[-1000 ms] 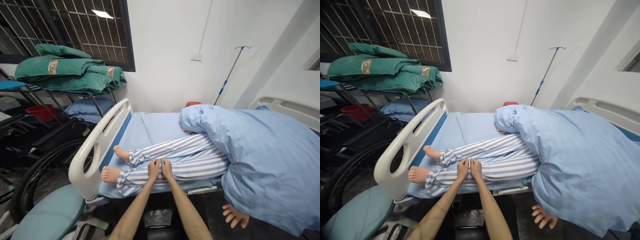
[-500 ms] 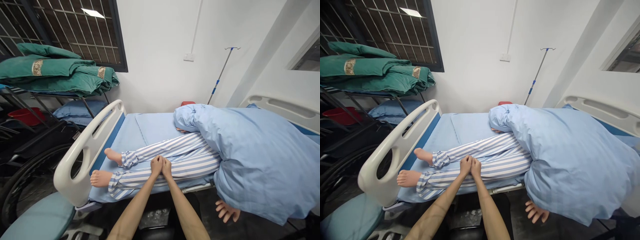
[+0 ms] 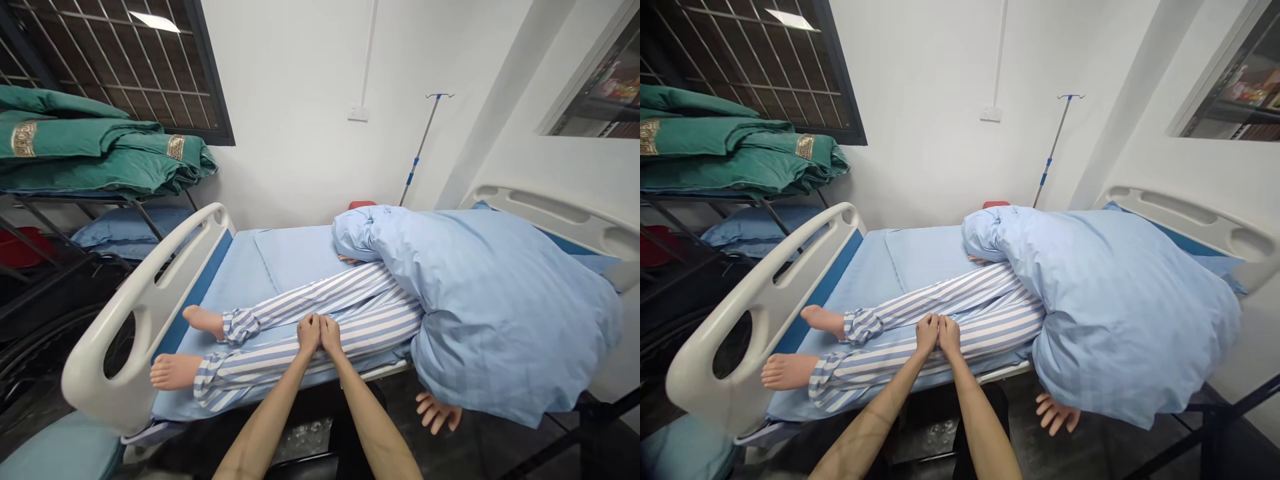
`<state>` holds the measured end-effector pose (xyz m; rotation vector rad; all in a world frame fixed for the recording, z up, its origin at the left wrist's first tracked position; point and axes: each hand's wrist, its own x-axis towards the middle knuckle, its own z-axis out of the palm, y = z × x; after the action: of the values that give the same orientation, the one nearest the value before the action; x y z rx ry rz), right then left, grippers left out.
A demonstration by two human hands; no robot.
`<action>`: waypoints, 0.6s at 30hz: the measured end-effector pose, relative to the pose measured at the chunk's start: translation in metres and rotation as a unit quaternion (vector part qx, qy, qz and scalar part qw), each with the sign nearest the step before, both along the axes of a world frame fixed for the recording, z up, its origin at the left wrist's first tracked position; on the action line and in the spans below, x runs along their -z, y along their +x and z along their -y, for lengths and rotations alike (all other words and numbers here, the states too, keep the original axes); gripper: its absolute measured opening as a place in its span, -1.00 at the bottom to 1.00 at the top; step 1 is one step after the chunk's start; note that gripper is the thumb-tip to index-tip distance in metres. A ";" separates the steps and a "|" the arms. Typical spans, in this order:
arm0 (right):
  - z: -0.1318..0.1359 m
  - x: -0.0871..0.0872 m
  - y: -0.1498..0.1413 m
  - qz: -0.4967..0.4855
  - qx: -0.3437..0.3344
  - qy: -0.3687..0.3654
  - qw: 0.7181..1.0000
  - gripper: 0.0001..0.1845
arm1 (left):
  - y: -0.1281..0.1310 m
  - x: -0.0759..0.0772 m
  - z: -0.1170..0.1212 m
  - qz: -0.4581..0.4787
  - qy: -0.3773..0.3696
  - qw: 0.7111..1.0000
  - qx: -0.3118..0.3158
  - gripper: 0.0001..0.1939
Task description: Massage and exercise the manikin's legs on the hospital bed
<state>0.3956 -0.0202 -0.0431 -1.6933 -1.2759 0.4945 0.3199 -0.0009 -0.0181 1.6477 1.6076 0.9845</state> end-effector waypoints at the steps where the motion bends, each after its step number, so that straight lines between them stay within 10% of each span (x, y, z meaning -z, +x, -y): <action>1: -0.001 -0.003 0.003 -0.023 0.006 0.002 1.000 -0.54 | 0.003 0.001 0.002 -0.004 -0.003 1.000 0.002 -0.66; 18: 0.010 -0.009 0.066 0.056 0.013 0.017 0.998 -0.52 | 0.044 0.006 0.007 -0.076 -0.004 0.995 0.071 -0.68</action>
<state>0.4615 -0.0298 -0.0337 -1.7274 -1.3324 0.3644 0.3636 -0.0080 -0.0238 1.8412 1.5638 0.7961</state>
